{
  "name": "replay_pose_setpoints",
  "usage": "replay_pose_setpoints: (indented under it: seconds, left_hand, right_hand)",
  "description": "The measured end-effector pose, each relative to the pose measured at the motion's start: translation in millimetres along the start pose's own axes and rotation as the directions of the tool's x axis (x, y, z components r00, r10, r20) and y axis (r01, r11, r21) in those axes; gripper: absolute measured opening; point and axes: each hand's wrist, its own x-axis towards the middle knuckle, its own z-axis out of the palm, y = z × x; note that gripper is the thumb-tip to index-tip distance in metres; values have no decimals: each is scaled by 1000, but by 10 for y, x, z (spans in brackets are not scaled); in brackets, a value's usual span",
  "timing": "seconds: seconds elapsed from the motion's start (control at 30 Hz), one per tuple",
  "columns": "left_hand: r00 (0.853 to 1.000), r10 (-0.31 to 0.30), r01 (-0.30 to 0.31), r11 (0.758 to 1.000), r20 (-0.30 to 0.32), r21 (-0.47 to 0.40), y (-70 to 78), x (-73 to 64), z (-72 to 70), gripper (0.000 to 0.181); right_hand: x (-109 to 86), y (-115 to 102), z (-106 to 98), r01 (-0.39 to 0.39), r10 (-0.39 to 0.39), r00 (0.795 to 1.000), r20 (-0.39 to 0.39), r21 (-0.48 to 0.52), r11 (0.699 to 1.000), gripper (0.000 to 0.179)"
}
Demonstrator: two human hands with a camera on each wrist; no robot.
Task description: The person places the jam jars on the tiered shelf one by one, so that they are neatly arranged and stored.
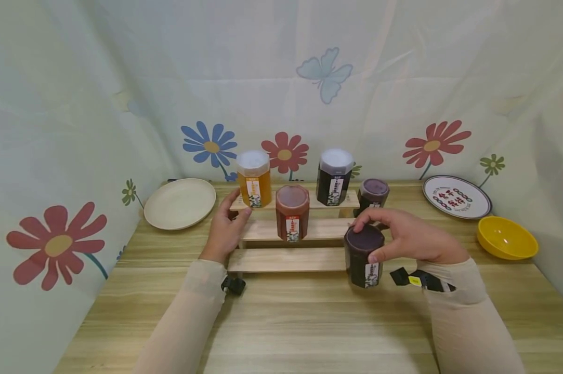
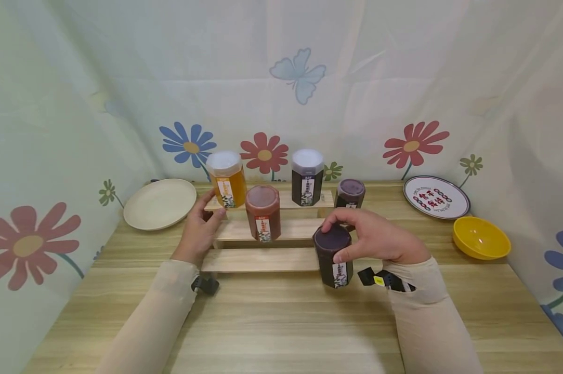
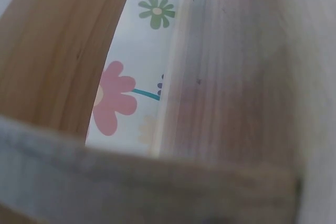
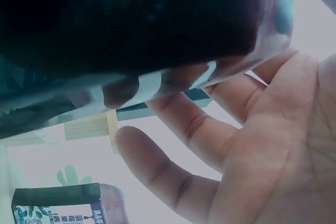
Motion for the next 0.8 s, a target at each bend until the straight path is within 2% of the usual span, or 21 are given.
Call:
replay_pose_setpoints:
  seconds: [0.23, 0.33, 0.4, 0.5, 0.63, 0.8]
  left_hand:
    - [1000, -13, 13, 1000, 5, -6, -26, 11, -11, 63]
    - [1000, -26, 26, 1000, 7, -12, -8, 9, -9, 64]
    - [999, -37, 37, 999, 10, -15, 31, 0, -10, 64]
    - [998, -50, 50, 999, 24, -12, 164, -47, -21, 64]
    - [998, -59, 59, 998, 32, -5, 299, -94, -31, 63]
    - [999, -40, 40, 999, 15, -6, 113, -31, -18, 65]
  right_hand:
    - [-24, -56, 7, -18, 20, 999, 41, -57, 998, 55]
    - [-25, -88, 20, -20, 21, 1000, 17, -101, 995, 54]
    - [-8, -106, 35, -22, 21, 1000, -10, -134, 991, 54]
    - [28, -122, 64, -43, 35, 998, -51, -175, 984, 55]
    - [50, -125, 86, -80, 67, 995, -77, -190, 978, 56]
    - [56, -110, 90, -79, 65, 995, -80, -184, 980, 57]
